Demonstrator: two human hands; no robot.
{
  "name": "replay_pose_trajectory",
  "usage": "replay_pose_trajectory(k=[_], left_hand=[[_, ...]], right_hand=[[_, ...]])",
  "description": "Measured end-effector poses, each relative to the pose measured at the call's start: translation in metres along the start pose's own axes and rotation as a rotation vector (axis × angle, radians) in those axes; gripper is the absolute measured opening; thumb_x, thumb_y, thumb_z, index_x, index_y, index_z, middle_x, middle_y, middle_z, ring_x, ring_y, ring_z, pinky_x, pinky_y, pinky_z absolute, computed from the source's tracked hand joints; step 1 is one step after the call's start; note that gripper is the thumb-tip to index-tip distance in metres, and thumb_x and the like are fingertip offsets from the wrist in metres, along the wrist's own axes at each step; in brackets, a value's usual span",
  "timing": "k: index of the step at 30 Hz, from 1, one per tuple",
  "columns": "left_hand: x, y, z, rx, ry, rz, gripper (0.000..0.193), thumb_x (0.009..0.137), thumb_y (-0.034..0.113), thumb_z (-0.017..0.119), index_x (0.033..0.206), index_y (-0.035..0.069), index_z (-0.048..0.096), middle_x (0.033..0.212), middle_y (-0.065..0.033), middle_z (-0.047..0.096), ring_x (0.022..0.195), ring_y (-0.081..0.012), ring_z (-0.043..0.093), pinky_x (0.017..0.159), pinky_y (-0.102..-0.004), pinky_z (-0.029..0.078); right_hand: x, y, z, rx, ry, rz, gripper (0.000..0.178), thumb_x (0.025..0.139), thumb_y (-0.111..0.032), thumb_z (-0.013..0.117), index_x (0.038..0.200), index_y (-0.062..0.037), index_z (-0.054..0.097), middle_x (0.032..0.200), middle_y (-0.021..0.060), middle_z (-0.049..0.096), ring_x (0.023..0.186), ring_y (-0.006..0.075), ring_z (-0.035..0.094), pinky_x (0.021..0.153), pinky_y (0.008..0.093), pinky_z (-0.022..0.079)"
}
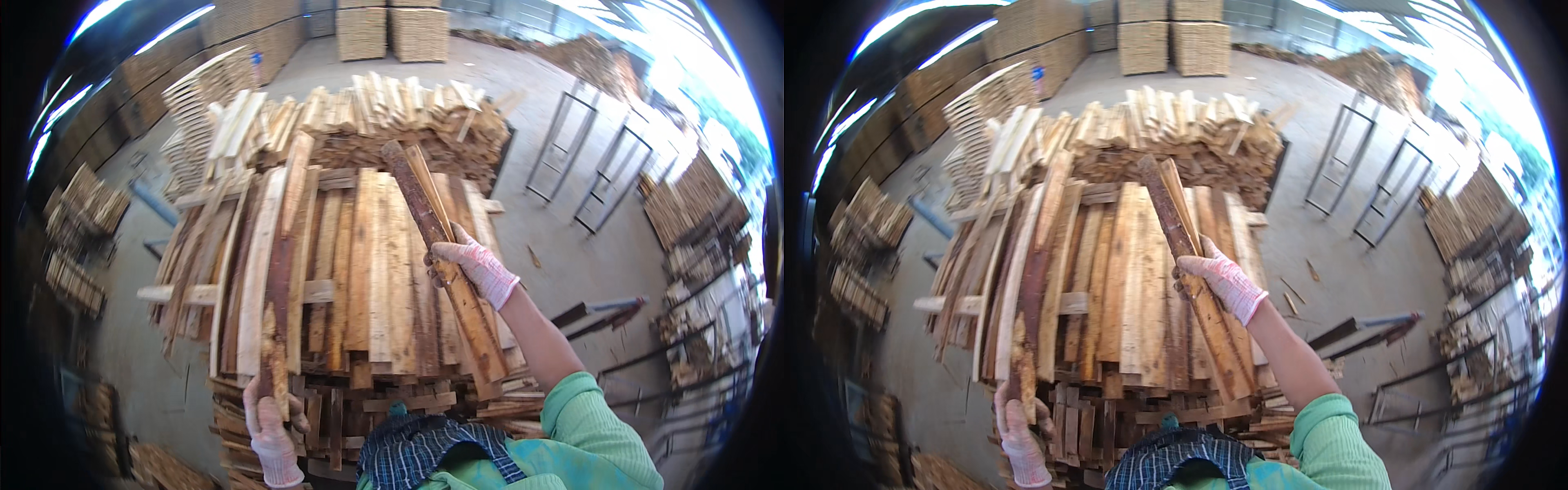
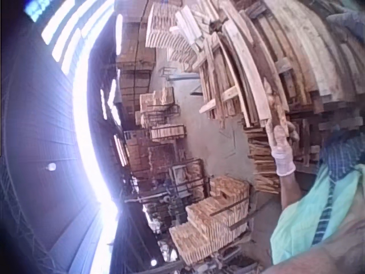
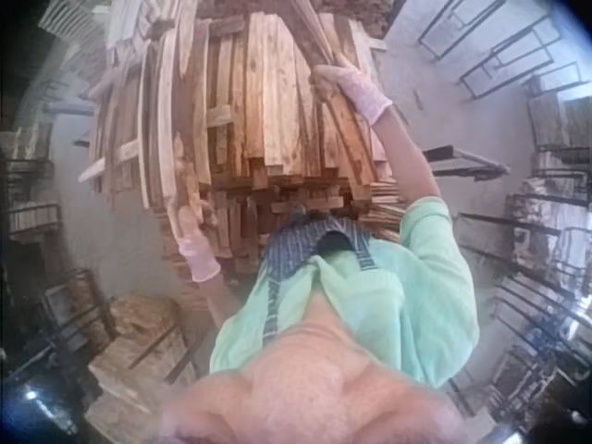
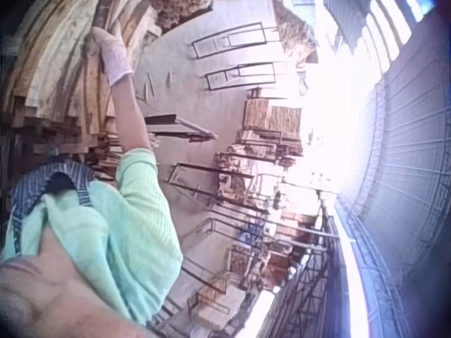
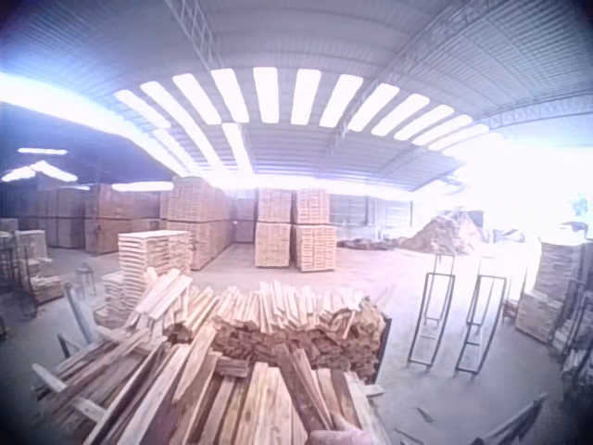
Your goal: The person sorts and stacks thin wood planks by hand, picking them up from one pile and arranging them onto another stack.
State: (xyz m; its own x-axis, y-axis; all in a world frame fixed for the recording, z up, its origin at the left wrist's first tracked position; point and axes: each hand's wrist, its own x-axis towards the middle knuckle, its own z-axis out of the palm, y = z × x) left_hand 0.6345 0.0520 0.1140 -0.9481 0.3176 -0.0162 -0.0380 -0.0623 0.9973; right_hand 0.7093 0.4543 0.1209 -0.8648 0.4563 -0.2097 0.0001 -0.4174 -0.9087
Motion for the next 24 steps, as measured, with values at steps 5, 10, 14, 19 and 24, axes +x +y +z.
replay_pose_trajectory(k=[5, 10, 14, 19, 24], left_hand=[[0.011, -0.005, 0.04, -0.019, -0.051, -0.045, 0.05, 0.103, 0.039, 0.051, 0.142, 0.007, 0.046, 0.078, -0.0061, 0.06, 0.055, -0.0117, 0.052, 0.048, -0.0267, 0.045], [0.004, -0.038, 0.088, 0.574, -0.304, 0.419, 0.041, 0.096, 0.008, 0.061, 0.137, 0.006, 0.057, 0.095, -0.0121, 0.068, 0.069, -0.0149, 0.064, 0.058, -0.031, 0.052], [-0.019, -0.049, 0.117, 1.441, -0.486, 0.513, 0.05, 0.081, 0.041, 0.075, 0.12, 0.011, 0.065, 0.094, -0.0139, 0.058, 0.079, -0.0321, 0.064, 0.066, -0.0452, 0.052], [0.006, -0.03, 0.127, 1.278, -0.362, 0.699, 0.041, 0.08, 0.029, 0.079, 0.115, 0.011, 0.066, 0.099, -0.0138, 0.062, 0.09, -0.0346, 0.064, 0.074, -0.0438, 0.054], [0.066, -0.029, 0.178, 1.316, -0.44, 0.597, 0.055, 0.089, 0.038, 0.072, 0.136, 0.014, 0.057, 0.117, -0.0223, 0.064, 0.104, -0.0398, 0.065, 0.088, -0.0497, 0.056]], right_hand=[[-0.03, -0.013, -0.109, -0.535, 0.334, -0.058, 0.097, 0.084, -0.031, 0.075, 0.159, -0.0007, 0.022, 0.139, 0.022, 0.057, 0.117, 0.0295, 0.062, 0.099, 0.0362, 0.049], [-0.05, -0.024, -0.142, -1.128, 0.577, 0.132, 0.094, 0.088, -0.036, 0.066, 0.161, -0.0054, 0.015, 0.125, 0.0281, 0.063, 0.109, 0.0371, 0.066, 0.094, 0.0399, 0.052], [-0.024, 0.017, -0.155, -1.33, 0.533, 0.29, 0.083, 0.097, -0.039, 0.053, 0.161, -0.0084, 0.01, 0.135, 0.0337, 0.055, 0.122, 0.0454, 0.058, 0.104, 0.0477, 0.047], [-0.005, 0.048, -0.185, -1.255, 0.486, 0.114, 0.075, 0.099, -0.042, 0.048, 0.16, -0.0087, 0.02, 0.14, 0.0337, 0.052, 0.13, 0.0458, 0.053, 0.109, 0.0497, 0.042], [0.031, 0.053, -0.201, -1.211, 0.659, 0.099, 0.064, 0.099, -0.041, 0.05, 0.156, -0.0147, 0.034, 0.133, 0.0332, 0.057, 0.12, 0.0492, 0.058, 0.103, 0.0523, 0.046]])
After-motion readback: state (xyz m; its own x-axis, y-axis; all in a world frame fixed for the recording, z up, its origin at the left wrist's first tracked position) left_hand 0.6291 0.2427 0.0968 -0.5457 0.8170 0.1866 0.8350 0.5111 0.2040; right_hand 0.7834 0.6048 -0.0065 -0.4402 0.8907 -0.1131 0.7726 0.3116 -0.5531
